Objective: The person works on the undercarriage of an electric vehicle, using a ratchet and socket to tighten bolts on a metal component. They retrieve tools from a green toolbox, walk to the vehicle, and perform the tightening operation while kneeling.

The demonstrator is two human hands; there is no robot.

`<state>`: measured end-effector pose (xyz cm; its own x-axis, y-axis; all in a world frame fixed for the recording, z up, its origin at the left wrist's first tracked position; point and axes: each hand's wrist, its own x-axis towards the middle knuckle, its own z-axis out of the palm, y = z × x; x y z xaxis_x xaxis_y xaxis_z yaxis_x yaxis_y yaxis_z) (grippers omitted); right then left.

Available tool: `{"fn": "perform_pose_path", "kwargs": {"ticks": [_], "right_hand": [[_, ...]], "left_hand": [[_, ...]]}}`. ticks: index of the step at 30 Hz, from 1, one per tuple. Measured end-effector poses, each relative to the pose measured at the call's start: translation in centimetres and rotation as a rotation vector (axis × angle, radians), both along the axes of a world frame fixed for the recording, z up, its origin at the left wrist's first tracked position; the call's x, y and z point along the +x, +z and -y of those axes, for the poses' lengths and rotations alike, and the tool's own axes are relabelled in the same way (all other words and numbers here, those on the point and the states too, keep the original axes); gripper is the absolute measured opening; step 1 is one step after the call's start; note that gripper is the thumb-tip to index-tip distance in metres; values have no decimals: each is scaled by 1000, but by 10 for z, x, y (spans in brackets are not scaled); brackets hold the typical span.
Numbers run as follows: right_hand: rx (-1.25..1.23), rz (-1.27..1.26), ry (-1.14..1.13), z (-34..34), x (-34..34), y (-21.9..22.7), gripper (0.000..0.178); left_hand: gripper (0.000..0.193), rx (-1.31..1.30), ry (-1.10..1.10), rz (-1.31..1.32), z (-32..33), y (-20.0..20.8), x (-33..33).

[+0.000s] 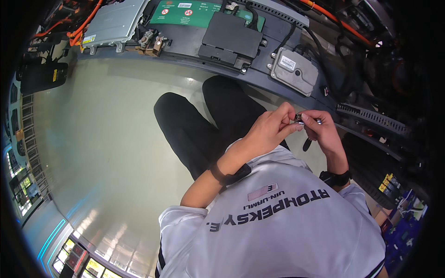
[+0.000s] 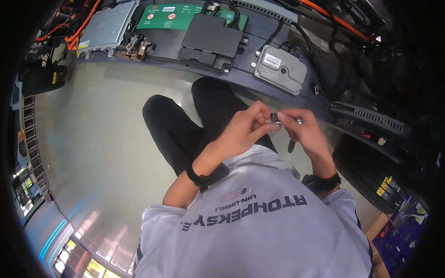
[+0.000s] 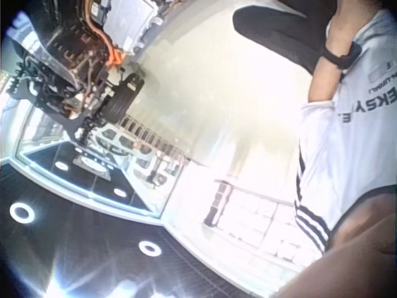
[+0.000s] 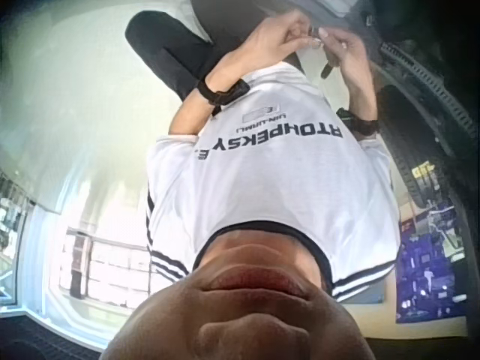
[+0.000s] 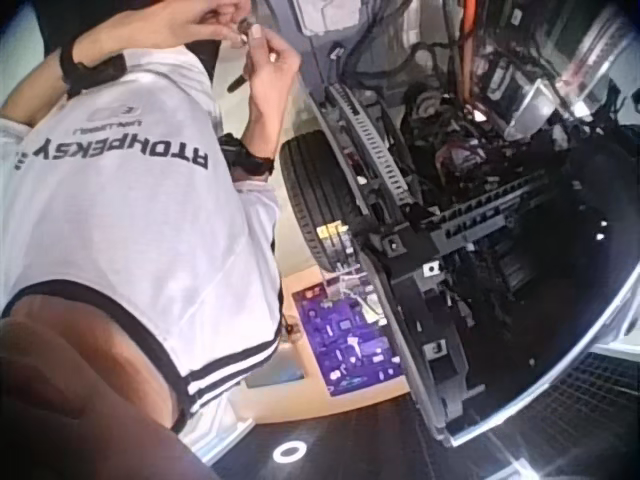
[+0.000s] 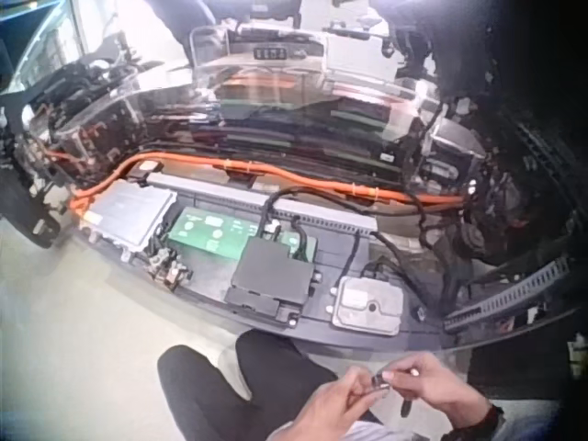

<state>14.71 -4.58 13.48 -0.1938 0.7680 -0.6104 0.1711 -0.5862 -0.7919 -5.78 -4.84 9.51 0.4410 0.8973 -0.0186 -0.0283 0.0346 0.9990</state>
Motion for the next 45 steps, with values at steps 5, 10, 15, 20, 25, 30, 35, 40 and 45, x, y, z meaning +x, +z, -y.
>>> {"fn": "perform_pose_path", "kwargs": {"ticks": [5, 10, 15, 20, 25, 30, 35, 40, 45], "right_hand": [[-66, -142, 144, 1, -34, 103, 28], [-162, -144, 110, 29, -48, 267, 35], [-158, -141, 10, 89, -18, 434, 21], [16, -129, -250, 176, 32, 523, 18], [108, -206, -427, 276, 122, 565, 20], [319, -211, -592, 403, 243, 552, 25], [361, 93, -872, 512, 377, 573, 21], [365, 87, -1218, 607, 518, 554, 20], [327, 287, -1295, 710, 678, 555, 20]], "left_hand": [[21, -70, 127, -112, 11, 116, -22], [20, -218, 167, 146, 36, 251, -20], [19, -850, 124, 583, 64, 390, -14], [16, -1126, -148, 446, 100, 466, 15], [15, -1180, -620, 231, 135, 514, 113], [11, -1036, -888, 13, 203, 554, 288], [19, -952, -1241, -251, 305, 577, 504], [31, -698, -1467, -345, 411, 592, 677], [23, -707, -1595, -368, 507, 568, 862]]}}
